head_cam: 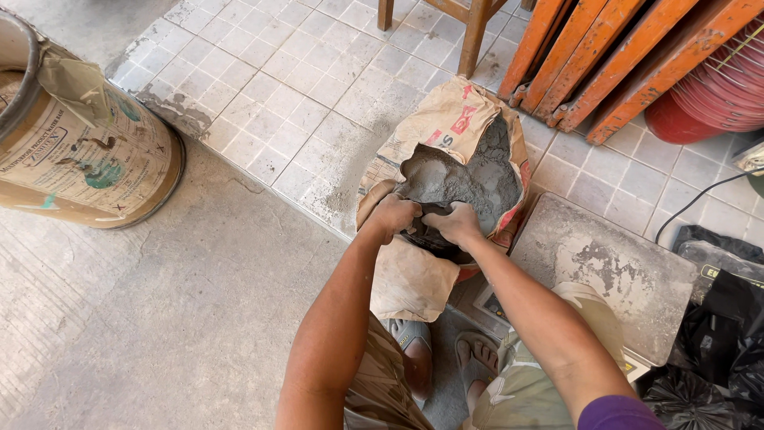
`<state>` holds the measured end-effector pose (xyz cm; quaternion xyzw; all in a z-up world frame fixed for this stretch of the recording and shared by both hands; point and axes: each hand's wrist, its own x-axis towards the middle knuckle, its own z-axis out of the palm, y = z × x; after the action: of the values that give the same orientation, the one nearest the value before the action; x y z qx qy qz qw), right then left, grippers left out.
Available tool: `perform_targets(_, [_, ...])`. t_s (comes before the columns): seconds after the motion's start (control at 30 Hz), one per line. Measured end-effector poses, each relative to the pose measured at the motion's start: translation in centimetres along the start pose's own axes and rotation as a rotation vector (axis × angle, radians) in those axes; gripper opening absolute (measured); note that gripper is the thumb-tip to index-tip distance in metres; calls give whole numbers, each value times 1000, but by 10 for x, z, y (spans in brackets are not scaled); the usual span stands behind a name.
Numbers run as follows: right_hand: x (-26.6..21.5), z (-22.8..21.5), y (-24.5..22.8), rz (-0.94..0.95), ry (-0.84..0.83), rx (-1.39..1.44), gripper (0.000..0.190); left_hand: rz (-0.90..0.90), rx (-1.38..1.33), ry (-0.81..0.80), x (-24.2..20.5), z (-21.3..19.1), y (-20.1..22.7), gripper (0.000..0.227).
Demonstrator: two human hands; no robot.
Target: The person scoops cement powder from a large bag into small plastic bags and weighs each one on a scale.
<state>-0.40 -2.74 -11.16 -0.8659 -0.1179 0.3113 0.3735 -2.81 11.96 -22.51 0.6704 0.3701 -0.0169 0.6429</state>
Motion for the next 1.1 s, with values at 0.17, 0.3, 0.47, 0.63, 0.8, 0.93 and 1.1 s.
perform_targets(0.17, [53,3,43,45,162,90,60,-18,-68,35,-52,-11,44,26])
perform_targets(0.3, [38,-15,32,-37,203,271,56,-47,109,91,-126,-43,117,25])
perform_targets(0.47, [39,-45,29,-77,149,513,57,-97,261,247,-108,-37,102,40])
perform_targets(0.63, [38,-53,34,-102,165,537,55,-80,98,159,-155,-50,145,20])
perform_targets(0.8, [-5,-60,2,-390,274,83,63,-35,196,129,-146,-50,142,22])
perform_targets(0.93, [24,-38,35,-977,471,-271,65,-65,92,153,-151,-47,146,23])
perform_targets(1.1, [18,-25,32,-1246,546,-359,66,-104,-115,105,-151,-37,133,20])
